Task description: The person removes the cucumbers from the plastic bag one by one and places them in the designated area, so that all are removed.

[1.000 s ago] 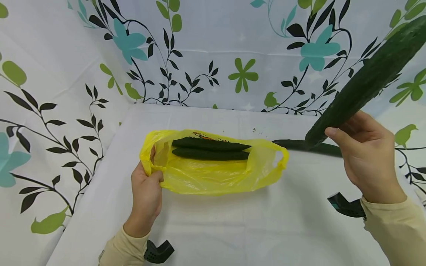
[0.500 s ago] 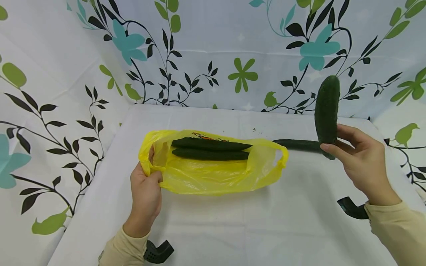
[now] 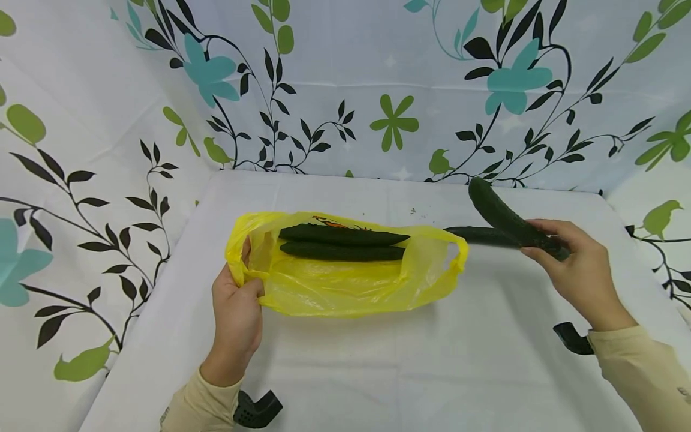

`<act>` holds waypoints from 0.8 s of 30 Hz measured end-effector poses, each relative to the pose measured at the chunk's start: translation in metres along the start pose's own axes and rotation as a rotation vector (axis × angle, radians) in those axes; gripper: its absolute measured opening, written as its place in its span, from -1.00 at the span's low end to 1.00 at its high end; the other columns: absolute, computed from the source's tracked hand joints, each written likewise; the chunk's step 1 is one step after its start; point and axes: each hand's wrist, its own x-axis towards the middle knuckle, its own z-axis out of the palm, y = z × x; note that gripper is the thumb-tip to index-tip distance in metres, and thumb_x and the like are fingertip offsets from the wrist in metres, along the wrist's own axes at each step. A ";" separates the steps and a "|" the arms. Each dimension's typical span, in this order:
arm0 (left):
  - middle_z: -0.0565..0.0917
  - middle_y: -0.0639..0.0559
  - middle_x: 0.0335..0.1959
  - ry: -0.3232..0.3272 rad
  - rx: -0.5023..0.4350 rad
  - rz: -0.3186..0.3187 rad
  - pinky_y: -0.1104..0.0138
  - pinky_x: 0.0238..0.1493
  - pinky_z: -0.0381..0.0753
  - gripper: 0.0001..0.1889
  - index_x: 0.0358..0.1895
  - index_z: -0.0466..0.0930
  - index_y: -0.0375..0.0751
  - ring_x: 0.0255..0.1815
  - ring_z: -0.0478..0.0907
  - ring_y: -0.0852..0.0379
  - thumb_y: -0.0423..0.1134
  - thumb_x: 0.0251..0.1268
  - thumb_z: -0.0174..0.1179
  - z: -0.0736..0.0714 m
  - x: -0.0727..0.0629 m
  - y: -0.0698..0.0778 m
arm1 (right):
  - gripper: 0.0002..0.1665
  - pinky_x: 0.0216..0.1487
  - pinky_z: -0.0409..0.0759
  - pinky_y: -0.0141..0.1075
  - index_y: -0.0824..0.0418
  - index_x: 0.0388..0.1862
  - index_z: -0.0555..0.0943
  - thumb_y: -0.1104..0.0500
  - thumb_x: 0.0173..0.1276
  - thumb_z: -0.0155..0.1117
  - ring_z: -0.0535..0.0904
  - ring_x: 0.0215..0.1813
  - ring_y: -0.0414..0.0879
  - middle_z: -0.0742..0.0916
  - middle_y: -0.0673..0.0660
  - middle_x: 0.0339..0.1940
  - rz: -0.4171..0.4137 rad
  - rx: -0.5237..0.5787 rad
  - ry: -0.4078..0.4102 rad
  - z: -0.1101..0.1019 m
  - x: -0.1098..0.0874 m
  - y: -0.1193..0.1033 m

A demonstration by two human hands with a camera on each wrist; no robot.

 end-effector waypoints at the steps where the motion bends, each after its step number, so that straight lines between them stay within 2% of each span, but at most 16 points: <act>1: 0.20 0.04 0.56 0.001 -0.001 0.000 0.36 0.41 0.23 -0.16 0.55 0.07 -0.38 0.54 0.13 0.16 -0.79 0.07 -0.33 0.000 0.000 0.000 | -0.35 -0.07 0.29 -0.69 0.16 0.27 0.63 0.41 0.16 0.51 0.48 0.04 -0.33 0.67 0.18 0.11 -0.012 -0.018 -0.006 0.001 0.000 0.003; 3: 0.22 0.04 0.56 0.005 -0.004 -0.002 0.36 0.41 0.24 -0.16 0.55 0.08 -0.38 0.53 0.15 0.16 -0.79 0.06 -0.34 0.000 0.000 0.000 | -0.35 -0.03 0.25 -0.67 0.17 0.27 0.62 0.42 0.17 0.50 0.52 0.11 -0.09 0.66 0.23 0.14 -0.030 -0.048 -0.024 0.003 0.000 0.009; 5: 0.22 0.04 0.55 0.009 -0.009 -0.003 0.36 0.40 0.25 -0.17 0.54 0.09 -0.39 0.53 0.16 0.15 -0.79 0.06 -0.34 0.000 0.000 0.000 | -0.37 0.16 0.37 -0.49 0.20 0.27 0.61 0.43 0.19 0.48 0.51 0.19 0.16 0.64 0.27 0.17 -0.034 -0.070 -0.054 0.005 0.001 0.013; 7: 0.23 0.03 0.54 0.010 -0.018 -0.003 0.36 0.40 0.26 -0.17 0.54 0.10 -0.39 0.52 0.17 0.14 -0.79 0.06 -0.34 0.000 0.000 0.000 | -0.38 0.25 0.45 -0.17 0.24 0.26 0.60 0.45 0.19 0.46 0.48 0.21 0.33 0.62 0.32 0.19 -0.040 -0.092 -0.082 0.007 0.001 0.017; 10: 0.25 0.02 0.52 0.008 -0.024 -0.008 0.37 0.37 0.30 -0.18 0.53 0.11 -0.39 0.48 0.22 0.11 -0.78 0.07 -0.35 -0.001 -0.001 0.000 | -0.40 0.11 0.38 0.31 0.27 0.23 0.60 0.48 0.18 0.45 0.45 0.21 0.39 0.62 0.37 0.18 -0.051 -0.128 -0.106 0.010 0.001 0.024; 16: 0.28 -0.03 0.44 0.007 -0.008 -0.021 0.35 0.22 0.43 -0.20 0.52 0.12 -0.35 0.34 0.31 0.01 -0.75 0.09 -0.34 -0.003 -0.001 0.000 | -0.39 0.12 0.34 0.33 0.27 0.18 0.62 0.51 0.11 0.47 0.44 0.18 0.44 0.63 0.38 0.15 -0.105 -0.185 -0.126 0.018 0.000 0.038; 24: 0.21 0.03 0.52 -0.001 -0.019 -0.014 0.35 0.36 0.31 -0.17 0.55 0.06 -0.39 0.49 0.20 0.07 -0.77 0.06 -0.35 -0.004 0.000 -0.001 | -0.42 0.14 0.34 0.37 0.30 0.18 0.61 0.52 0.14 0.43 0.41 0.18 0.48 0.62 0.40 0.17 -0.110 -0.249 -0.183 0.024 -0.001 0.047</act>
